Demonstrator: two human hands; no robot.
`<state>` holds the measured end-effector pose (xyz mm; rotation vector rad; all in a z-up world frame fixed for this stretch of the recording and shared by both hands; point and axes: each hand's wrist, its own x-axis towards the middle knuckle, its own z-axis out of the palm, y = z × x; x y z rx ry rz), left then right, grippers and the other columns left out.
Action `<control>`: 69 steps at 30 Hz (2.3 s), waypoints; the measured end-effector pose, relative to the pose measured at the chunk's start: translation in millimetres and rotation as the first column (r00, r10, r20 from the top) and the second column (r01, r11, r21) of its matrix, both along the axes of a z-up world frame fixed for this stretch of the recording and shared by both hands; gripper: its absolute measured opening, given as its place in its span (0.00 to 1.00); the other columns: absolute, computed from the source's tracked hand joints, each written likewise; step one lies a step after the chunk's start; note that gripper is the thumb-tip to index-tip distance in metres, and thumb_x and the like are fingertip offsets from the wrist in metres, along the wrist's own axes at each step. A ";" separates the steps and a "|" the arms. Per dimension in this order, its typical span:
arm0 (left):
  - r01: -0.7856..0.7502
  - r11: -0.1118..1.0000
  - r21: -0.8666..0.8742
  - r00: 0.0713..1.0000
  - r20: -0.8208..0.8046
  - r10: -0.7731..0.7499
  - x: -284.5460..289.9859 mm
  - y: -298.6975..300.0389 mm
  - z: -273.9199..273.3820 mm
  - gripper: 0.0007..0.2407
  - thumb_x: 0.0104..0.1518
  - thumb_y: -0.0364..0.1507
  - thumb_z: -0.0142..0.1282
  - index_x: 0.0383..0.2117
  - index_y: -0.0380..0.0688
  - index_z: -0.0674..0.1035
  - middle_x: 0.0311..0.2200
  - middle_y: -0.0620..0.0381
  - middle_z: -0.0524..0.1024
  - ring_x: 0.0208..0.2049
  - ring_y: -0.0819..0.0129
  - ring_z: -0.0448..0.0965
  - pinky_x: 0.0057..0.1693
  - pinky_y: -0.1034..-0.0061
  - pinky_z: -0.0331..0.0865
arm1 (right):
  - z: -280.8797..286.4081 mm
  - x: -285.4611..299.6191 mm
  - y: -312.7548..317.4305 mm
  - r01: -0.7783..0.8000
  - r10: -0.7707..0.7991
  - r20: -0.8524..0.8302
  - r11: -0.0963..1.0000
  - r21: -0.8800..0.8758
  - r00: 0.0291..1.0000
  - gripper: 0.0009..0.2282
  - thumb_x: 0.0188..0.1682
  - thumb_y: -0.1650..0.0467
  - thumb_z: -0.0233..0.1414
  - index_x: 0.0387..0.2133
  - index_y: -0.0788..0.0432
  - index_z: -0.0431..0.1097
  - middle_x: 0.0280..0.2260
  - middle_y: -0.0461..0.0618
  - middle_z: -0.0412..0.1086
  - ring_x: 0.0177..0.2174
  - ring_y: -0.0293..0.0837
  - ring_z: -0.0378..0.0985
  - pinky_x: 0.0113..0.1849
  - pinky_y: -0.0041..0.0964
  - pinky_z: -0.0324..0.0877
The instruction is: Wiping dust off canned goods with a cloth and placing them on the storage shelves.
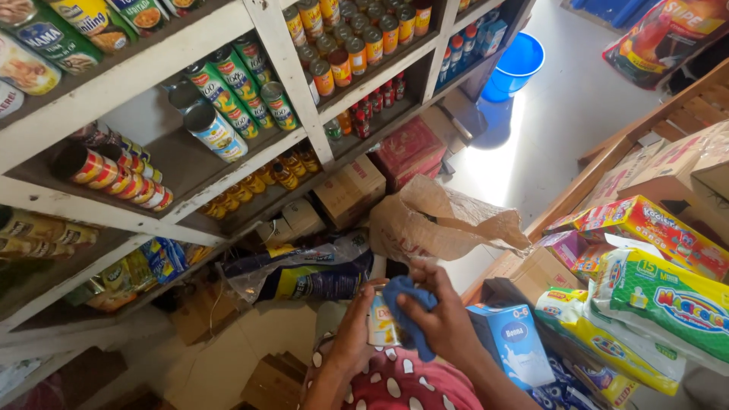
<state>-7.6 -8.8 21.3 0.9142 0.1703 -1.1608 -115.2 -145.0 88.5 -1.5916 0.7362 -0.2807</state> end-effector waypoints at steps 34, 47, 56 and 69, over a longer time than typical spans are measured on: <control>0.142 0.989 -0.048 0.926 -0.347 -0.150 2.3 -11.2 -9.5 0.23 0.61 0.52 0.50 0.35 0.41 0.79 0.28 0.56 0.80 0.23 0.70 0.78 0.30 0.77 0.73 | 5.0 -19.5 -5.3 -0.210 0.192 -0.127 0.966 -0.150 0.973 0.12 0.42 0.71 0.61 0.40 0.54 0.72 0.36 0.47 0.79 0.28 0.43 0.84 0.30 0.35 0.78; 0.608 0.762 0.223 0.777 0.028 -0.629 62.6 -74.9 147.1 0.25 0.63 0.54 0.43 0.34 0.41 0.79 0.20 0.47 0.76 0.17 0.62 0.75 0.22 0.72 0.63 | 40.5 -27.0 -54.9 0.040 -0.005 0.104 0.942 -0.335 0.995 0.14 0.44 0.74 0.54 0.44 0.64 0.71 0.45 0.56 0.76 0.39 0.47 0.77 0.42 0.37 0.73; 0.392 0.772 0.500 0.818 0.195 -0.542 58.4 -80.0 170.9 0.28 0.52 0.51 0.57 0.48 0.37 0.78 0.32 0.45 0.84 0.21 0.61 0.83 0.23 0.77 0.75 | 36.2 -27.9 -58.7 0.182 -0.119 0.223 0.940 -0.289 0.968 0.24 0.42 0.70 0.57 0.53 0.67 0.69 0.49 0.64 0.75 0.45 0.54 0.81 0.48 0.44 0.75; 0.079 0.971 0.226 0.961 -0.275 -0.014 8.8 -36.1 19.4 0.23 0.57 0.51 0.52 0.37 0.41 0.82 0.30 0.49 0.79 0.27 0.60 0.77 0.33 0.60 0.77 | 1.7 9.6 -17.0 -0.218 0.146 -0.166 0.742 -0.634 0.975 0.15 0.44 0.67 0.61 0.46 0.54 0.77 0.43 0.49 0.70 0.34 0.45 0.79 0.32 0.35 0.75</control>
